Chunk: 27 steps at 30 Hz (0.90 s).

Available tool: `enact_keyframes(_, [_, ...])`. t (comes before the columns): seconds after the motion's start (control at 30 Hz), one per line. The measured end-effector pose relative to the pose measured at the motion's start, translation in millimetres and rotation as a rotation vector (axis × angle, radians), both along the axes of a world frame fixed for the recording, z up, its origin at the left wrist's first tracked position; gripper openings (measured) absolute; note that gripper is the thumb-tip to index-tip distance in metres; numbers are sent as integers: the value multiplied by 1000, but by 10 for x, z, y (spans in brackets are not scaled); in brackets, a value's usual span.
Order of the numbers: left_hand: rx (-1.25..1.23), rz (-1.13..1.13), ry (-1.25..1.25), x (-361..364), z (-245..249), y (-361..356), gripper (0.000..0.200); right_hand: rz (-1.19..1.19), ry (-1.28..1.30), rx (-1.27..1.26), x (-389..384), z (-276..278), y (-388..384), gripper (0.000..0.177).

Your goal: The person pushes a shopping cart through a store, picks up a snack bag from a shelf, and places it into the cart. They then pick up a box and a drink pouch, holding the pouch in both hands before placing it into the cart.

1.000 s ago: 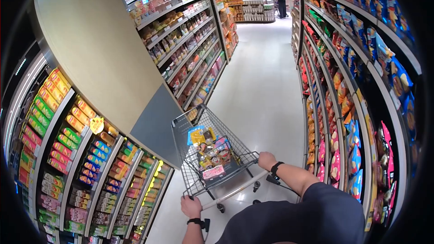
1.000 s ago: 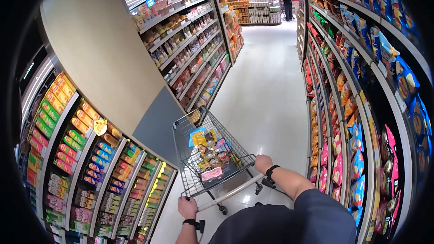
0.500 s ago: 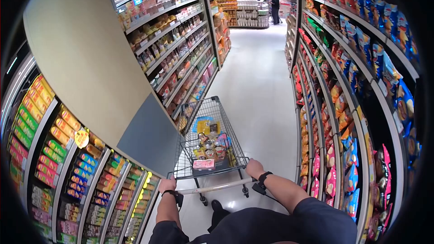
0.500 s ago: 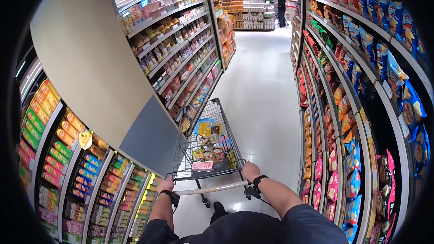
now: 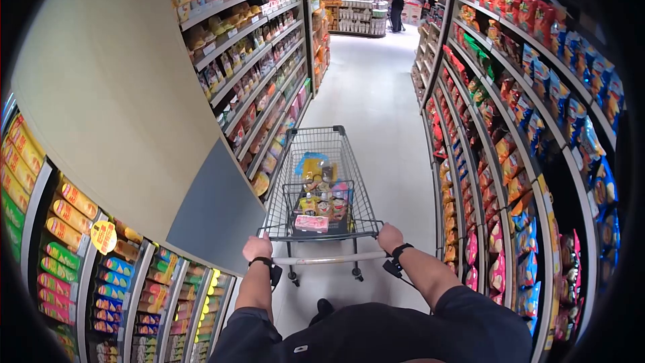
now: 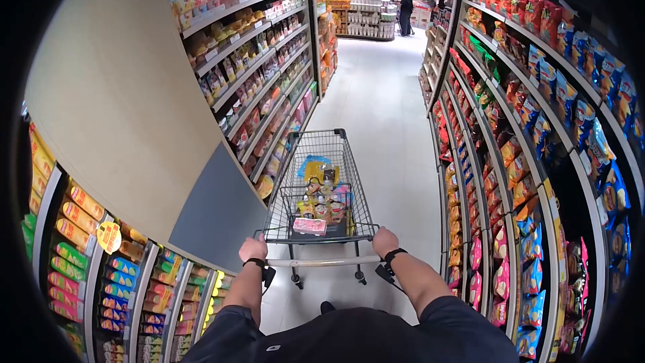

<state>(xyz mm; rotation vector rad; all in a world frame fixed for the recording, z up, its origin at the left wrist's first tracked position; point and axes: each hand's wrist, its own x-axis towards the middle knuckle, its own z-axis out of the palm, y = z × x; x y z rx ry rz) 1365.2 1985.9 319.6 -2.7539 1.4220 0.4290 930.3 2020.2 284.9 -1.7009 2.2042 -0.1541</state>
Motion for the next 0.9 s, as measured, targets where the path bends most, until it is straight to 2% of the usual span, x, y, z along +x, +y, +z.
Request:
enact_keyframes(0.07, [-20,-32,11,82,-2,-170,62,-14,43,-1,85,-44,-98,27])
enact_keyframes(0.33, [-70,-84,-29,234,-48,-858,55,-68,69,82,273,-11,-687,24])
enact_keyframes(0.9, [-48,-28,30,67,58,-2055,54,-57,62,89,106,68,-2268,22])
